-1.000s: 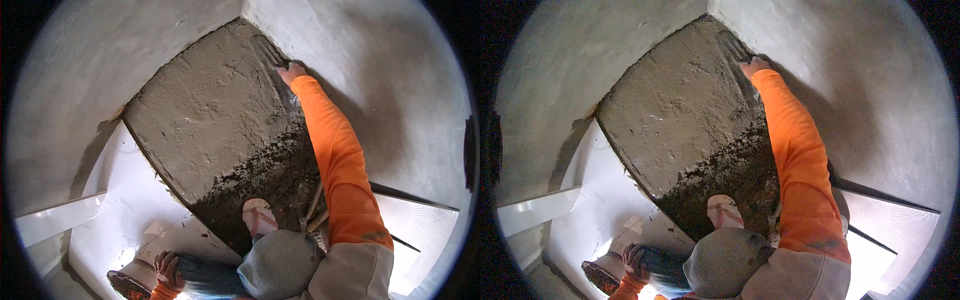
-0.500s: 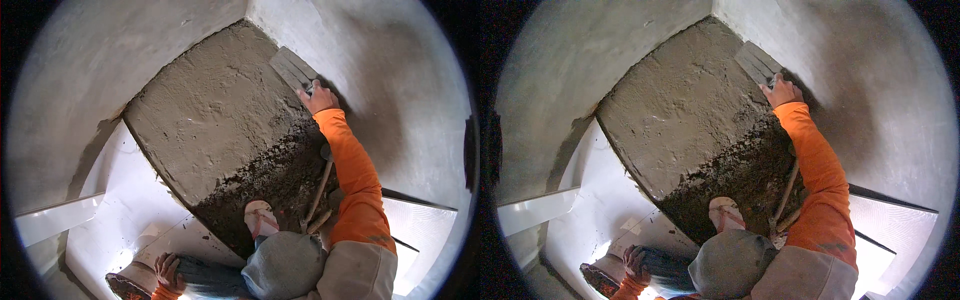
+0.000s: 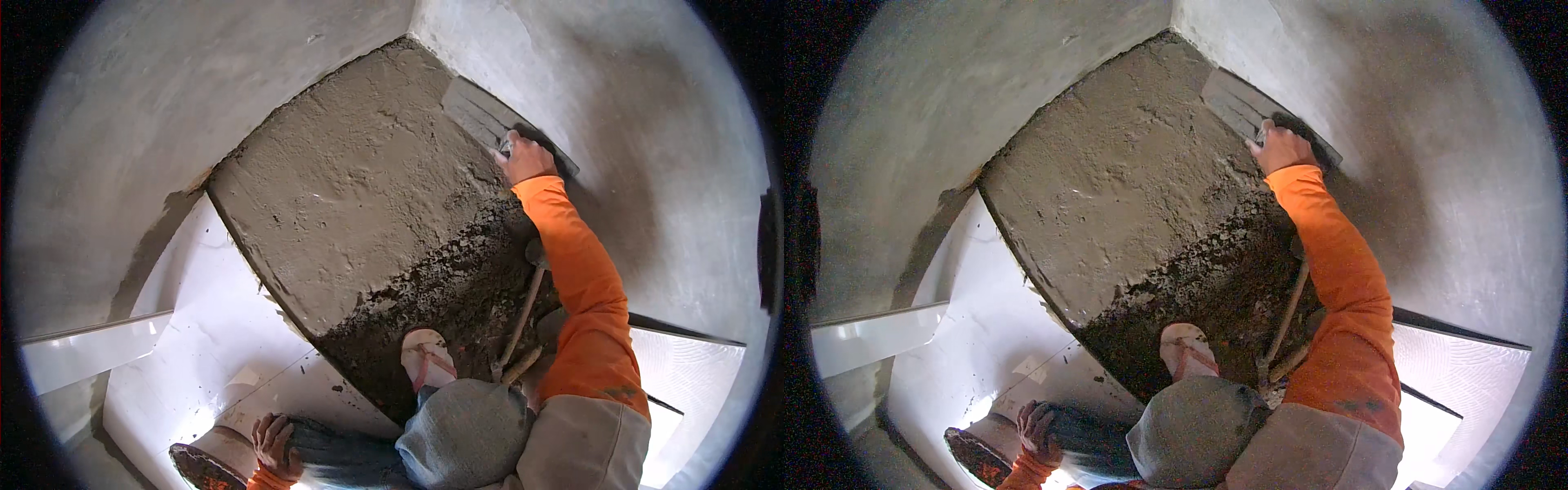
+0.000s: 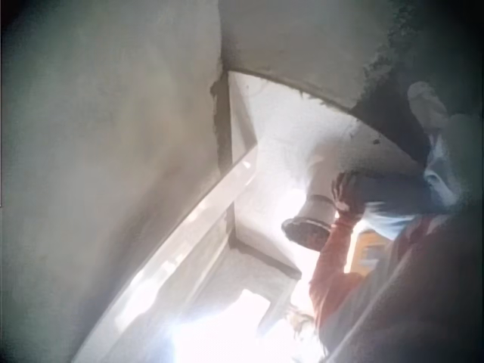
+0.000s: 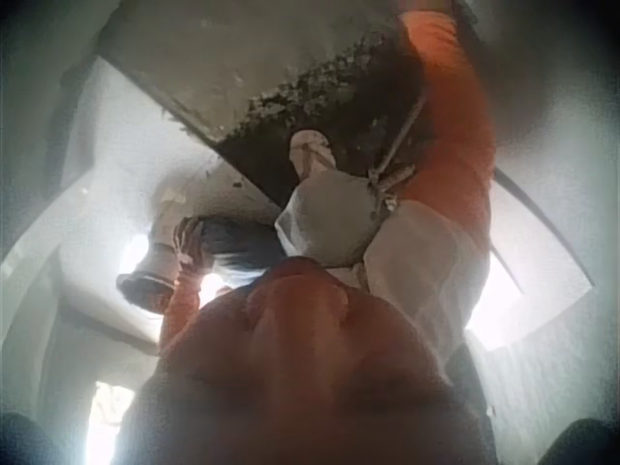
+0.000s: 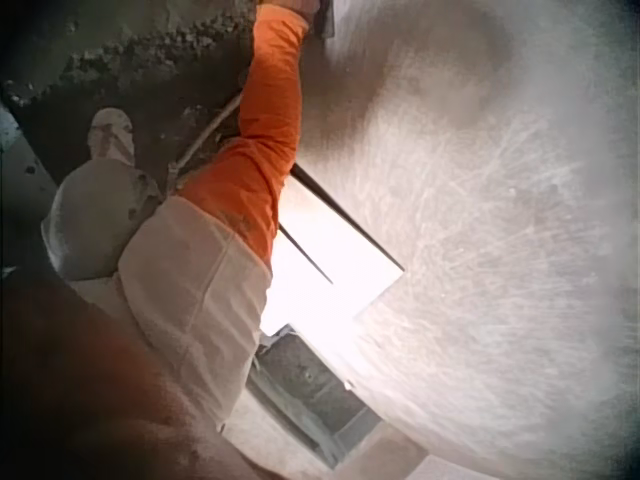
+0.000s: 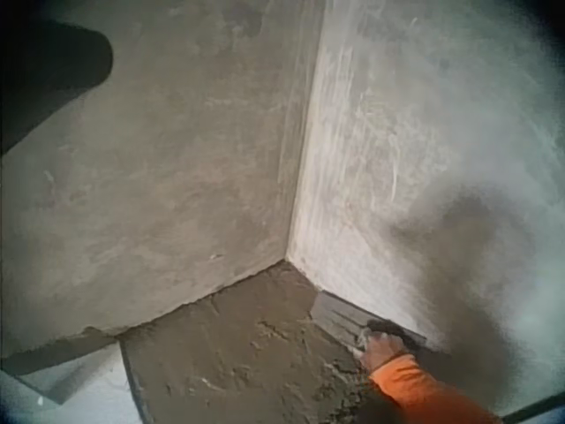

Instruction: The person spreads and levels wet cement on a floor section using a hand trowel and a rectangular float, while touching the edges of the installed floor tiles.

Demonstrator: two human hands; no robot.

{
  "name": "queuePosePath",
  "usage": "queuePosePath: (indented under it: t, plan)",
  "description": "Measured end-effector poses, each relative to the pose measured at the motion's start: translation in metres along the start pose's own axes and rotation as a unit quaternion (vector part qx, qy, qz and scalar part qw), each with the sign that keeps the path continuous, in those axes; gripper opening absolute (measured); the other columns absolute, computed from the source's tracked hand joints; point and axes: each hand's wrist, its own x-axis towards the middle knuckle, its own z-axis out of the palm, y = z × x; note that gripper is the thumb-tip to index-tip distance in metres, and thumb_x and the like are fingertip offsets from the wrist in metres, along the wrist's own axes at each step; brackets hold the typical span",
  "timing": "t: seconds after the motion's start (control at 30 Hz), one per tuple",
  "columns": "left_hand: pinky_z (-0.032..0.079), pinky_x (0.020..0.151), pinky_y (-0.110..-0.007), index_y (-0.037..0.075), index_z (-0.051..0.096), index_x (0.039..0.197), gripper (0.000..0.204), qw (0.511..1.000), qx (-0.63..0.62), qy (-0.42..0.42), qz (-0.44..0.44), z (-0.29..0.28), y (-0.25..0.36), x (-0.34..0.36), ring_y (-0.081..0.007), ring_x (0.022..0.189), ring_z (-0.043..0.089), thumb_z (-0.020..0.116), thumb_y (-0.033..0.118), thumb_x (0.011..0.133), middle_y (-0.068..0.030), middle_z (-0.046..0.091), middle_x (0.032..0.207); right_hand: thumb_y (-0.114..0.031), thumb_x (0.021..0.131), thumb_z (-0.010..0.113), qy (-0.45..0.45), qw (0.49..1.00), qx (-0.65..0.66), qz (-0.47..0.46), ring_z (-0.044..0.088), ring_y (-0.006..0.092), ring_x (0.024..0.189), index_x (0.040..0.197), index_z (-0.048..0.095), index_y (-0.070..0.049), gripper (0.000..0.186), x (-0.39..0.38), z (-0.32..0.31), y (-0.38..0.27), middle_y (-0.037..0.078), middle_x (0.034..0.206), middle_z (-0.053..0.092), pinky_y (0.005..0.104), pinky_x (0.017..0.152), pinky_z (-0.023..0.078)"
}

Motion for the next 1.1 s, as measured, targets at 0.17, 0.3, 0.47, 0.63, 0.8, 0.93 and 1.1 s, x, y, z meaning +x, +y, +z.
queuePosePath:
  t: [0.17,0.3,0.47,0.63,0.8,0.93,1.1]
  plan:
    - [0.035,0.092,-0.055,0.006,0.051,0.107,0.037,1.000,-0.011,0.006,0.005,0.000,0.000,0.002,-0.0421,0.106,0.049,0.043,0.034,0.085,-0.0170,0.056,0.108,-0.053,0.080,0.056,0.052,0.999,0.006,0.009,0.064,0.0330,0.082,0.106,0.053,-0.010,0.050,0.006,0.007,0.001,0.014,0.085,0.066,0.0434,0.069,0.052]
    - [0.035,0.092,-0.055,0.006,0.051,0.106,0.036,1.000,-0.009,0.000,-0.011,0.000,0.001,0.001,-0.0421,0.106,0.049,0.042,0.035,0.085,-0.0173,0.056,0.109,-0.055,0.078,0.057,0.042,0.999,0.011,0.021,0.064,0.0337,0.082,0.105,0.054,-0.011,0.051,0.011,0.015,-0.004,0.014,0.086,0.066,0.0443,0.069,0.052]
    - [0.035,0.093,-0.056,0.006,0.051,0.106,0.038,1.000,-0.004,-0.005,-0.004,0.007,-0.018,-0.013,-0.0419,0.107,0.048,0.043,0.035,0.084,-0.0175,0.056,0.110,-0.056,0.075,0.061,0.033,0.996,0.077,-0.033,0.063,0.0337,0.083,0.107,0.056,-0.011,0.055,-0.003,0.017,0.003,0.017,0.085,0.065,0.0442,0.079,0.048]
    - [0.032,0.095,-0.052,0.003,0.058,0.101,0.039,1.000,-0.011,0.006,-0.024,0.007,-0.019,-0.018,-0.0382,0.110,0.049,0.047,0.032,0.079,-0.0167,0.058,0.111,-0.059,0.068,0.066,-0.190,0.957,0.194,-0.102,0.058,0.0357,0.096,0.104,0.063,-0.009,0.061,-0.035,-0.021,0.005,0.018,0.098,0.064,0.0422,0.088,0.044]
    - [0.031,0.097,-0.052,0.003,0.057,0.104,0.040,1.000,-0.009,-0.006,-0.025,0.003,-0.018,-0.016,-0.0381,0.112,0.048,0.047,0.031,0.078,-0.0163,0.057,0.113,-0.056,0.073,0.063,-0.012,0.993,0.103,-0.062,0.061,0.0380,0.091,0.108,0.058,-0.006,0.061,-0.031,0.002,-0.003,0.021,0.098,0.064,0.0443,0.081,0.048]
    - [0.031,0.097,-0.052,0.003,0.058,0.103,0.039,1.000,-0.009,-0.005,-0.023,0.004,-0.018,-0.013,-0.0376,0.112,0.047,0.046,0.029,0.077,-0.0162,0.056,0.115,-0.055,0.068,0.068,-0.041,0.973,0.191,-0.124,0.060,0.0364,0.092,0.106,0.062,-0.009,0.060,-0.046,0.019,-0.005,0.021,0.095,0.064,0.0412,0.081,0.047]
    - [0.031,0.098,-0.052,0.003,0.059,0.103,0.039,0.999,-0.015,-0.014,-0.033,0.004,-0.015,-0.010,-0.0375,0.113,0.047,0.047,0.029,0.077,-0.0162,0.056,0.115,-0.048,0.068,0.071,-0.048,0.965,0.152,-0.209,0.063,0.0353,0.071,0.090,0.060,-0.008,0.047,-0.076,0.023,-0.025,0.017,0.074,0.064,0.0419,0.066,0.049]
